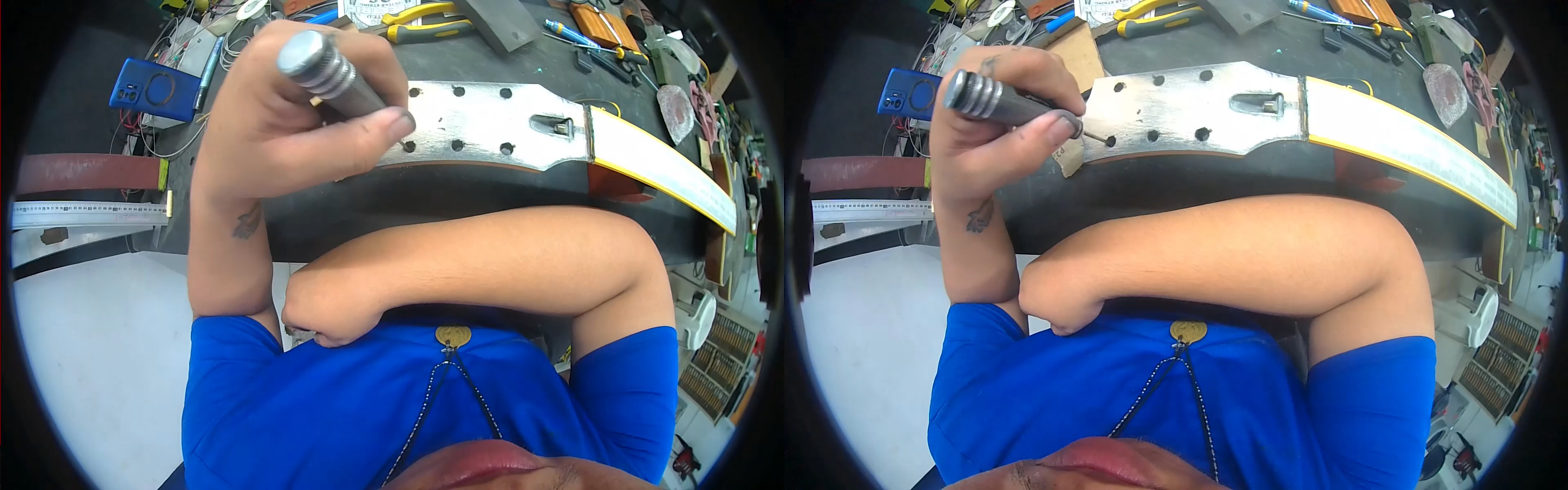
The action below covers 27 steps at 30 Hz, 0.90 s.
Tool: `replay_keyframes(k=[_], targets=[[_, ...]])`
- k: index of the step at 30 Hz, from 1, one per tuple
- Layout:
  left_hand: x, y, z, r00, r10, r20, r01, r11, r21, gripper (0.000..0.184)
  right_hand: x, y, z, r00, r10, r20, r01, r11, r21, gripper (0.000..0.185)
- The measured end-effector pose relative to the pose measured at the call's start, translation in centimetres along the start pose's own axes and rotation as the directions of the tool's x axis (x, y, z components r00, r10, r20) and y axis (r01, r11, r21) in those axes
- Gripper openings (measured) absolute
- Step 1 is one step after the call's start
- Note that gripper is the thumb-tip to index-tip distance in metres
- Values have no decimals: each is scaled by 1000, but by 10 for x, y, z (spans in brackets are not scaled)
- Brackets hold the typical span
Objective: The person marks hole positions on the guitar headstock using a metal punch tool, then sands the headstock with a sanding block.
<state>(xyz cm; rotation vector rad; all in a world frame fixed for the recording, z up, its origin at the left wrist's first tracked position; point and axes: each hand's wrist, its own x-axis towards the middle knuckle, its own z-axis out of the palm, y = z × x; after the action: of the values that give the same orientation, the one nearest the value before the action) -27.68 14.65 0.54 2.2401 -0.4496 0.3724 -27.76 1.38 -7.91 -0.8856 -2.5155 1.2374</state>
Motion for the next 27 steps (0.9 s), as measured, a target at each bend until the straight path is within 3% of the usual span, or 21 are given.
replay_keyframes(k=[1,4,5,6,8,11,12,14,17,21,24,27], targets=[[2,2,6,1000,-6,-10,6,999,-39,12,2,2,3,1000,-4,-5,4,1000,0,29],[4,-4,16,999,38,-5,-37,995,94,12,5,3,5,1000,-10,-4,10,1000,-2,28],[-2,2,15,990,-107,-90,107,994,-5,14,5,4,6,1000,-8,-6,8,1000,0,28],[-6,-2,9,978,-31,-208,9,995,-103,18,3,3,4,1000,-5,4,6,1000,-3,28],[-20,-12,-4,866,-74,-495,-64,965,-256,22,-1,0,-1,1000,1,22,-1,1000,-9,29],[-11,-20,-1,793,-63,-605,-92,971,-223,25,-2,0,-1,1000,2,20,-2,1000,0,30],[-5,-13,10,725,-158,-670,31,980,-197,22,-2,0,-1,1000,5,28,-6,1000,2,30],[-1,-14,20,734,-190,-651,95,979,-178,15,-2,0,-1,999,9,40,-10,1000,11,30],[-1,-20,22,810,-169,-561,51,974,-220,15,-3,0,-3,999,13,42,-13,1000,2,30],[-1,-17,28,813,-321,-486,221,942,-252,13,-2,0,-2,999,9,38,-9,1000,-16,30],[1,-31,32,849,-209,-485,167,977,-129,17,-3,0,-2,999,0,35,0,1000,-21,30],[-4,-28,23,913,-166,-374,144,986,-85,14,-3,0,-3,999,2,34,-2,1000,-24,29]])
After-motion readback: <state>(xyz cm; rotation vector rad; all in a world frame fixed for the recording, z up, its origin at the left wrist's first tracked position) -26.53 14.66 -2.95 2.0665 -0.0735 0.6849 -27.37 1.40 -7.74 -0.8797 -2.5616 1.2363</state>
